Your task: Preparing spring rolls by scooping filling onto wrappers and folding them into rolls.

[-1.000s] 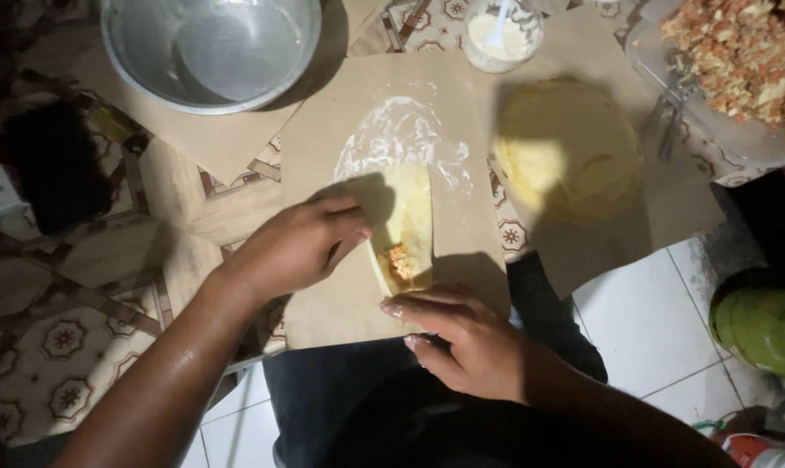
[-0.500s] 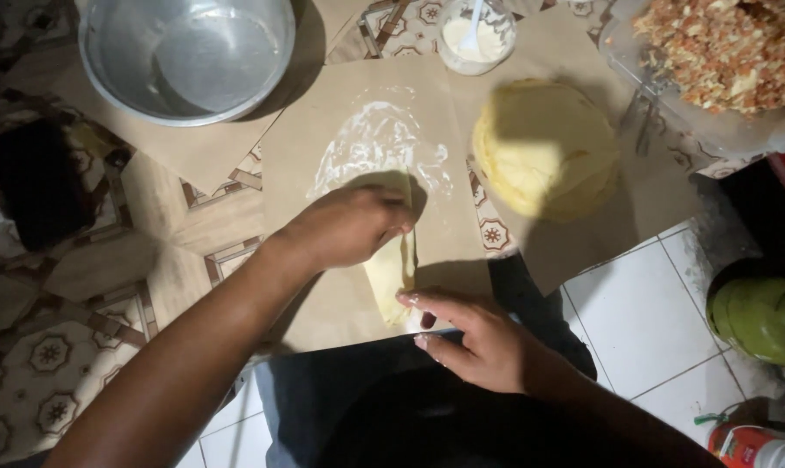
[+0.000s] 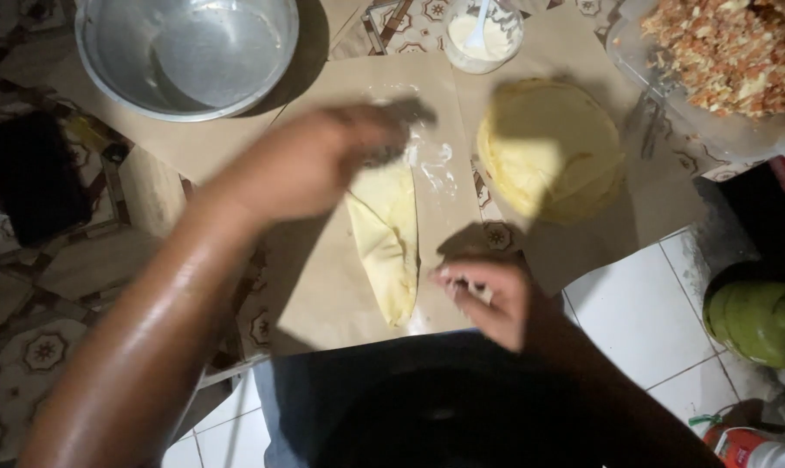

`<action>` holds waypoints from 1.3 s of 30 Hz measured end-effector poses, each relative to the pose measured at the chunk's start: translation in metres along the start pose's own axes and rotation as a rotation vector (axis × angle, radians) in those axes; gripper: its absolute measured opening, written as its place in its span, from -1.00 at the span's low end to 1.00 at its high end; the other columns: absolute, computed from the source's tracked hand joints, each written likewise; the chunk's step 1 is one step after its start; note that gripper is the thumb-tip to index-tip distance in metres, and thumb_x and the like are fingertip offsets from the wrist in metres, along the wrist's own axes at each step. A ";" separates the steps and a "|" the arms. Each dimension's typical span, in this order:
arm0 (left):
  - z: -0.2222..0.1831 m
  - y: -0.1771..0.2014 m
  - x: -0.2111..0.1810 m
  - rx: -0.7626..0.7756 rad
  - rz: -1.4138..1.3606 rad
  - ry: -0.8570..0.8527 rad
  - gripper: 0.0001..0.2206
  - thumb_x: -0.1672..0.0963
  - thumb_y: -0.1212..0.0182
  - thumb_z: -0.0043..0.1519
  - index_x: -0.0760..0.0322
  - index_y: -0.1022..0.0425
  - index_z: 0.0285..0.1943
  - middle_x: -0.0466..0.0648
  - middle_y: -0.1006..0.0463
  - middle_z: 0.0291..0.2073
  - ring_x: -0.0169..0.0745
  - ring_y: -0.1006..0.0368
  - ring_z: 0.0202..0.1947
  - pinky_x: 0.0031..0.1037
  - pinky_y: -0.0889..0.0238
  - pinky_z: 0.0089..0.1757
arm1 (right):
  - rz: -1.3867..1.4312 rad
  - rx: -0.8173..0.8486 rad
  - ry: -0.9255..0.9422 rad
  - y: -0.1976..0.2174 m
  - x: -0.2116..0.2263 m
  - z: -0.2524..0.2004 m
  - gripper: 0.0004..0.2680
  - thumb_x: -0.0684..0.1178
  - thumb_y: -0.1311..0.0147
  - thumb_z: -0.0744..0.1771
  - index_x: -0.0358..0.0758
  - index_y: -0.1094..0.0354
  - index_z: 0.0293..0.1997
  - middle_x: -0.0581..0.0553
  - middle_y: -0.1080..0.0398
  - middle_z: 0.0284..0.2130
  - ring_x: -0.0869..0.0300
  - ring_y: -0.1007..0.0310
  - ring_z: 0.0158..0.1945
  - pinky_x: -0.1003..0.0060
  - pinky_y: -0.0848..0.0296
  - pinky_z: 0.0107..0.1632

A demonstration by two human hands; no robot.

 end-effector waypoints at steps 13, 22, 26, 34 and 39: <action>-0.071 -0.034 0.106 -0.606 0.075 0.049 -0.78 0.31 -0.20 0.28 0.36 -0.64 0.06 0.17 -0.57 -0.13 0.29 -0.54 -0.13 -0.12 -0.41 -0.10 | -0.679 0.079 -0.050 -0.014 -0.025 0.100 -0.85 0.09 -0.30 0.23 -0.10 -0.54 -0.32 -0.17 -0.45 -0.31 -0.14 -0.45 -0.13 -0.06 -0.34 -0.01; -0.079 -0.061 0.110 -0.485 0.028 0.124 -0.85 0.24 -0.26 0.23 0.32 -0.64 -0.06 0.18 -0.59 -0.16 0.35 -0.55 -0.14 0.00 -0.43 -0.13 | -0.507 0.025 0.114 -0.010 -0.033 0.103 -0.91 -0.09 -0.31 0.22 -0.14 -0.45 -0.37 -0.10 -0.39 -0.49 -0.07 -0.50 -0.33 0.12 -0.42 -0.20; -0.066 -0.049 0.082 -0.352 0.049 -0.013 -0.89 0.29 -0.35 0.09 0.40 -0.65 -0.22 0.24 -0.61 -0.22 0.40 -0.55 -0.17 0.02 -0.46 -0.11 | -0.424 -0.025 0.144 -0.014 -0.009 0.109 -0.92 -0.20 -0.28 0.22 -0.23 -0.44 -0.36 -0.15 -0.37 -0.49 -0.08 -0.50 -0.36 0.15 -0.45 -0.24; -0.076 -0.064 0.100 -0.366 0.281 0.110 -0.91 0.17 -0.23 0.26 0.20 -0.65 -0.16 0.01 -0.59 -0.20 0.11 -0.57 -0.11 -0.21 -0.45 -0.04 | -0.638 -0.044 0.315 -0.029 -0.024 0.125 -0.90 -0.16 -0.36 0.19 -0.13 -0.47 -0.45 -0.07 -0.40 -0.46 0.03 -0.44 -0.36 0.19 -0.40 -0.21; -0.083 -0.061 0.106 -0.360 0.251 0.158 -0.89 0.17 -0.19 0.28 0.22 -0.65 -0.16 0.00 -0.57 -0.21 0.09 -0.55 -0.14 -0.21 -0.48 -0.14 | -0.678 -0.056 0.332 -0.028 -0.024 0.127 -0.91 -0.18 -0.31 0.18 -0.15 -0.44 -0.49 -0.07 -0.38 -0.50 0.02 -0.44 -0.39 0.20 -0.40 -0.26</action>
Point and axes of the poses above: each hand's wrist, its own z-axis towards the middle knuckle, its own y-axis out of the back of the hand, x = y × z, the point moved 1 cm from there along z, towards the middle knuckle
